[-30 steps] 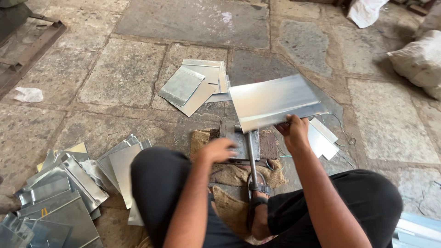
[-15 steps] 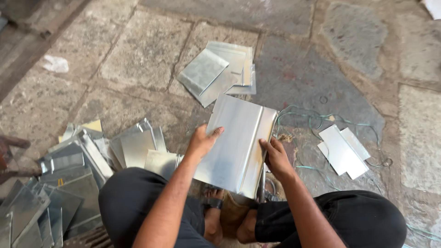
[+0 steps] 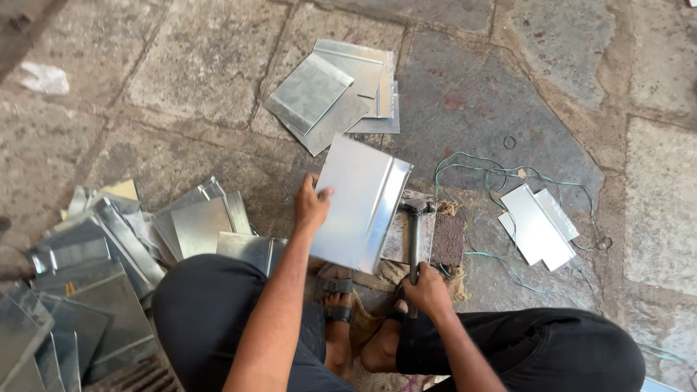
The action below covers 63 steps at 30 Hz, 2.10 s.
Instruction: The person sits on the floor and uses a hammer to bend and flatten the edges of various metal sheets, handling them one at a time and placing them in a pile.
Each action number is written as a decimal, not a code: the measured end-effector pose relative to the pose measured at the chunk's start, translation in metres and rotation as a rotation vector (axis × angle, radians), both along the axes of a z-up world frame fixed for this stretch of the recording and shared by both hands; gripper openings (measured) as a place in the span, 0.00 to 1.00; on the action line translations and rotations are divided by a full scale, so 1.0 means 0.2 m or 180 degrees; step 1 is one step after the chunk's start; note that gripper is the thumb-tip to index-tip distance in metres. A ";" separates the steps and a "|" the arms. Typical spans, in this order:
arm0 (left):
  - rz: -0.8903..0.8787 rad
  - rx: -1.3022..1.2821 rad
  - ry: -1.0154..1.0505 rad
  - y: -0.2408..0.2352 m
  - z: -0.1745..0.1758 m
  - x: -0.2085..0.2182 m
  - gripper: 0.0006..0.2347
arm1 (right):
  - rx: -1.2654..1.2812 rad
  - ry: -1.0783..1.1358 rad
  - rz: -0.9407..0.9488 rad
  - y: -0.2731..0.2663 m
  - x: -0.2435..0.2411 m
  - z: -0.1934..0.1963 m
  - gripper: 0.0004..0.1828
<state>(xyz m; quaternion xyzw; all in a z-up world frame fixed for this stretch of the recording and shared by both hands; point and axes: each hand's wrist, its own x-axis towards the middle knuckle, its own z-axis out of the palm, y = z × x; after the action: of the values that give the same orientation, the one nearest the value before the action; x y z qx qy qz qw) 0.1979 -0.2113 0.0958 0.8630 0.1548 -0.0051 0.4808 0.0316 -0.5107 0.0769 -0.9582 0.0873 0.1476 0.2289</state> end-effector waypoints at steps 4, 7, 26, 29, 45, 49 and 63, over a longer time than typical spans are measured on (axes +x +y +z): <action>0.0416 -0.0087 0.0161 0.00 -0.08 0.06 0.14 | 0.3165 0.0871 -0.1971 -0.03 -0.09 -0.02 0.12; 0.0298 0.0035 0.0025 -0.02 -0.14 0.08 0.20 | 0.3147 0.0598 -0.1794 -0.03 -0.11 0.15 0.11; -0.0606 0.1151 0.0840 -0.02 0.24 0.00 0.38 | 0.2665 -0.0852 -0.1508 0.24 -0.20 0.65 0.21; -0.0538 0.1238 0.0726 0.00 0.25 0.04 0.40 | 0.2606 -0.1343 -0.1209 0.23 -0.12 0.70 0.21; -0.0243 0.1278 0.0272 -0.04 0.04 0.08 0.43 | 0.0399 -0.1724 -0.0182 0.09 -0.24 0.17 0.23; -0.0275 0.1269 0.0302 -0.06 -0.01 0.07 0.40 | 0.1671 -0.0249 -0.1256 0.10 -0.22 0.12 0.32; -0.0295 0.1360 0.1055 -0.02 -0.08 0.06 0.34 | 0.1379 0.0100 -0.1001 0.24 -0.10 0.36 0.26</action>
<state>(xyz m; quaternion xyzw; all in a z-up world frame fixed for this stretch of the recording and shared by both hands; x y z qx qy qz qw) 0.2093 -0.2146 0.0806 0.9385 0.1893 -0.1355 0.2551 0.0112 -0.4635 0.1498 -0.8591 0.2051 0.1403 0.4474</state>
